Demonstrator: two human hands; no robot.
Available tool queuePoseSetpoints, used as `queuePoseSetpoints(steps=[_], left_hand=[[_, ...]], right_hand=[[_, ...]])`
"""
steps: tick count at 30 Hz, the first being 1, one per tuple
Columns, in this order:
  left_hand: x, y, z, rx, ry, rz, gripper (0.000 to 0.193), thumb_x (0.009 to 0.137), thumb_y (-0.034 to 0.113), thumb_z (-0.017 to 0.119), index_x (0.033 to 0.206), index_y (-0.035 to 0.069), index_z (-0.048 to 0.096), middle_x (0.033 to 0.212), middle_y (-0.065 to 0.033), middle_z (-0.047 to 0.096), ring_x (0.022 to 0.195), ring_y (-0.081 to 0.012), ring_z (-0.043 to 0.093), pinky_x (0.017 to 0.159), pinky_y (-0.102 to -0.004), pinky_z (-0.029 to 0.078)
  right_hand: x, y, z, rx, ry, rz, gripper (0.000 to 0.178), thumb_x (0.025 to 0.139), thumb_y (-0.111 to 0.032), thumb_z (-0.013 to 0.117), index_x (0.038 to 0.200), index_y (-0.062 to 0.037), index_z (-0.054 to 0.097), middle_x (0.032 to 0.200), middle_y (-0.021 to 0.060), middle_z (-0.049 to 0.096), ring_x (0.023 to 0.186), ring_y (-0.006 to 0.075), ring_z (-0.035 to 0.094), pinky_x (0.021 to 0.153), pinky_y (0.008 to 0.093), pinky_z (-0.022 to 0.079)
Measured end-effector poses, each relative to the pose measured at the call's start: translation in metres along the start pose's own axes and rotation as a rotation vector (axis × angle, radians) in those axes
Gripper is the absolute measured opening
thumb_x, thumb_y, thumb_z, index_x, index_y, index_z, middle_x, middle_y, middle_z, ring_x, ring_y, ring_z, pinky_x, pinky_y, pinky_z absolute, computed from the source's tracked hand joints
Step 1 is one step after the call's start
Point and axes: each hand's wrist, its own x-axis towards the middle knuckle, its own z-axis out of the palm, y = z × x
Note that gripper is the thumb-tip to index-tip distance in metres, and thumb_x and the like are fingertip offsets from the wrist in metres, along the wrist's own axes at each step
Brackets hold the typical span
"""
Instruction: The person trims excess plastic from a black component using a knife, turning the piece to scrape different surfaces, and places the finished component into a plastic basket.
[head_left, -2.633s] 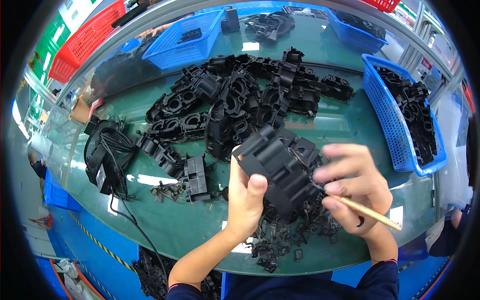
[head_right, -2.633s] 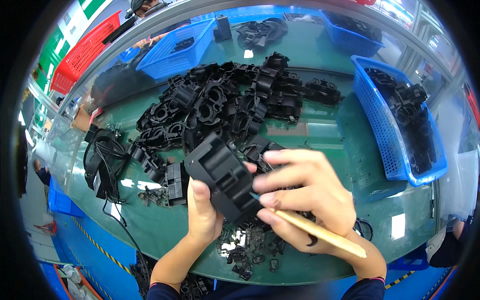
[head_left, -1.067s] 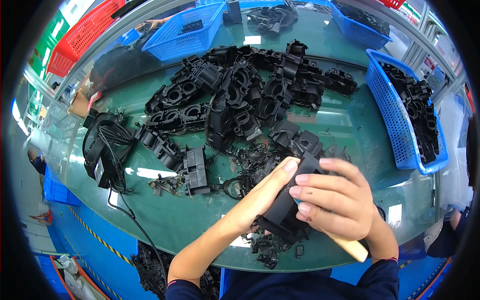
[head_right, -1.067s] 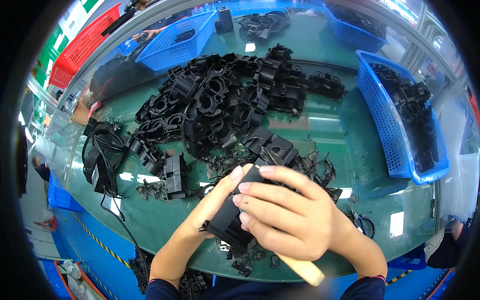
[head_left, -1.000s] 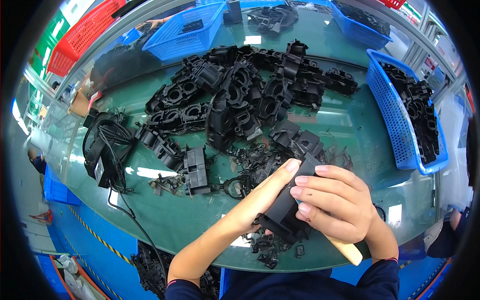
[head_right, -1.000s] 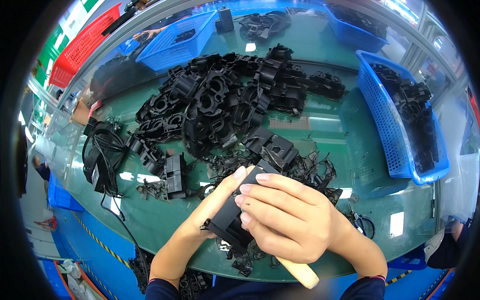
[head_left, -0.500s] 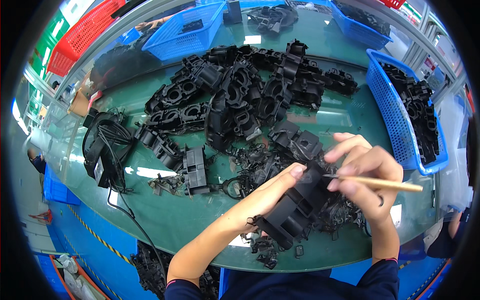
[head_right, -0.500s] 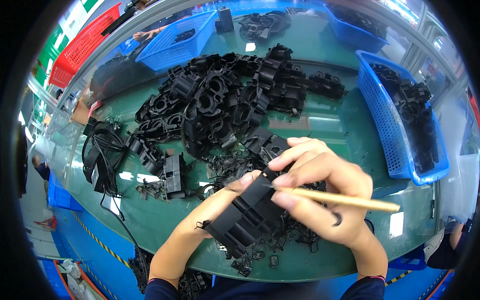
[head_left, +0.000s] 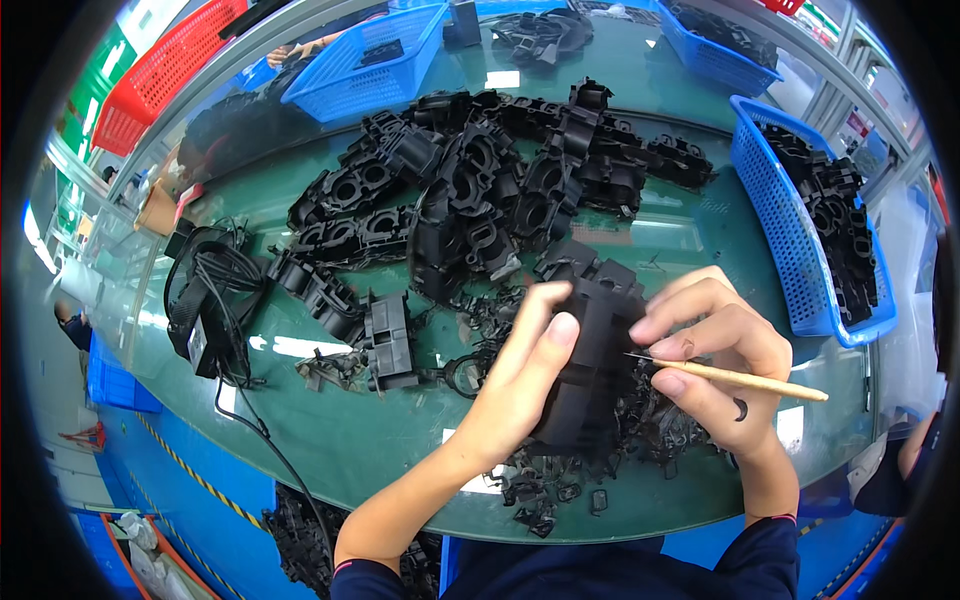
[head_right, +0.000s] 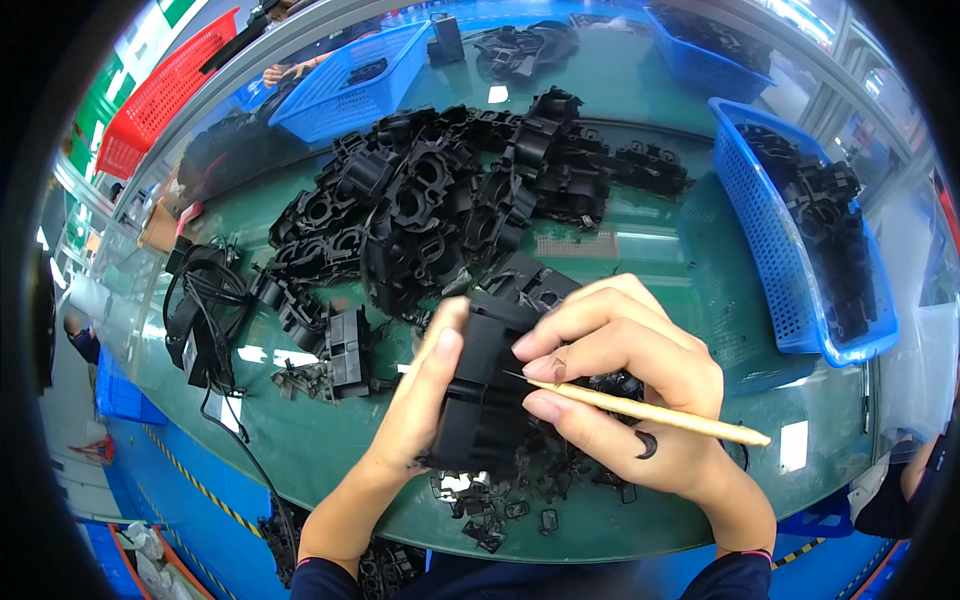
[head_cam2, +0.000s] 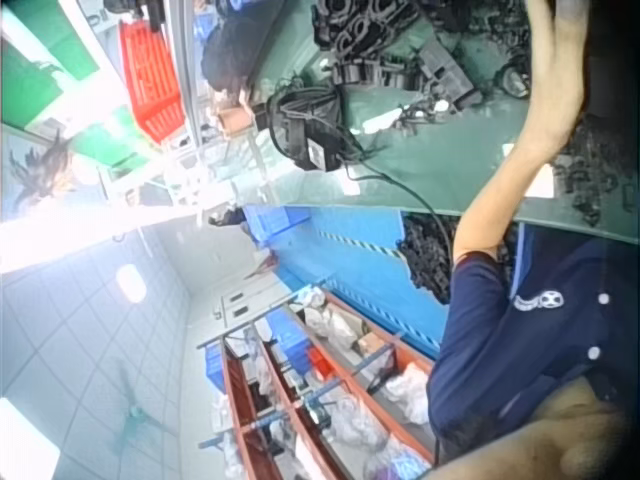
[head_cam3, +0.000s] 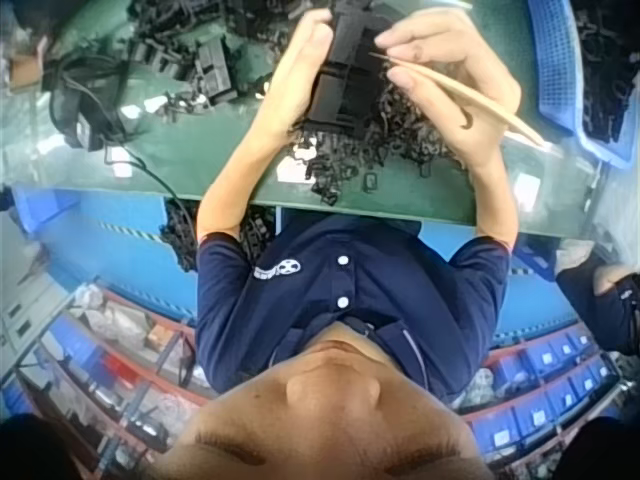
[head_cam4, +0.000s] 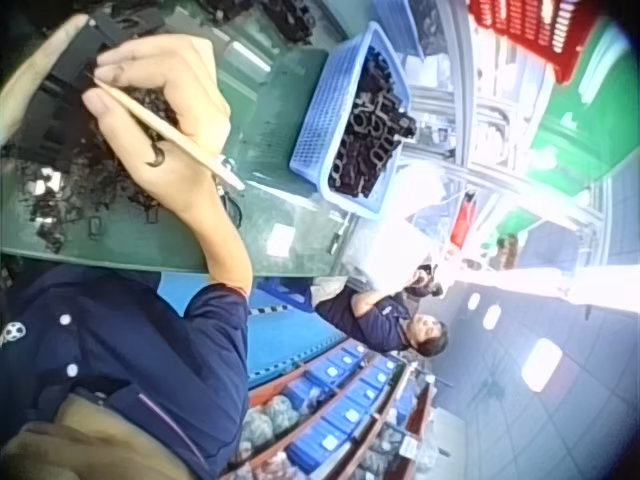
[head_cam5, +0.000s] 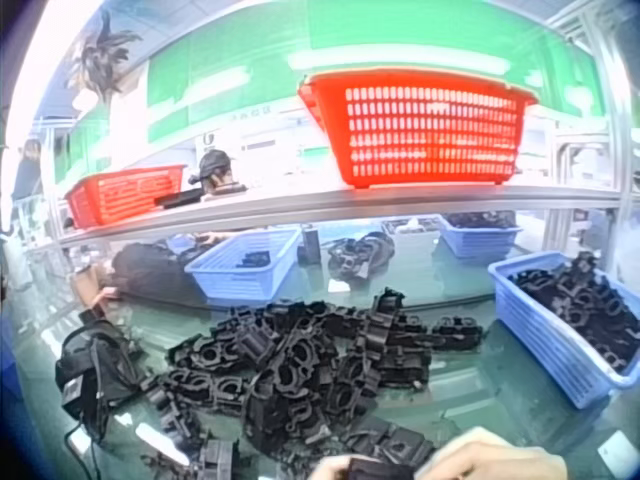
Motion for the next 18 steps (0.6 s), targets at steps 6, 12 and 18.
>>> queuePoseSetpoints(steps=[6, 12, 18], left_hand=[[-0.001, 0.002, -0.007, 0.184, 0.167, 0.415, 0.052, 0.085, 0.027, 0.064, 0.121, 0.002, 0.035, 0.103, -0.0091, 0.053, 0.092, -0.0124, 0.051, 0.082, -0.0257, 0.043], [-0.003, 0.005, -0.008, 0.413, 0.229, 0.56, 0.055, 0.079, 0.025, 0.069, 0.116, -0.001, 0.038, 0.098, -0.0111, 0.055, 0.086, -0.013, 0.054, 0.079, -0.0256, 0.045], [-0.002, 0.006, -0.008, 0.464, 0.265, 0.608, 0.057, 0.077, 0.026, 0.071, 0.115, -0.002, 0.039, 0.098, -0.0117, 0.055, 0.086, -0.0142, 0.054, 0.079, -0.0261, 0.045]], right_hand=[[-0.008, -0.004, 0.016, 0.079, -0.011, 0.126, 0.014, 0.071, 0.001, 0.071, 0.08, -0.0013, 0.06, 0.088, 0.0138, 0.067, 0.078, 0.0214, 0.065, 0.074, 0.0303, 0.048], [-0.008, -0.008, 0.019, 0.111, -0.011, 0.172, 0.013, 0.073, 0.001, 0.07, 0.081, 0.0, 0.06, 0.09, 0.0157, 0.066, 0.079, 0.021, 0.065, 0.069, 0.0291, 0.051], [-0.014, -0.004, 0.023, 0.177, 0.016, 0.203, 0.012, 0.073, 0.001, 0.069, 0.081, 0.0, 0.06, 0.089, 0.0158, 0.067, 0.08, 0.0209, 0.065, 0.071, 0.0289, 0.051]])
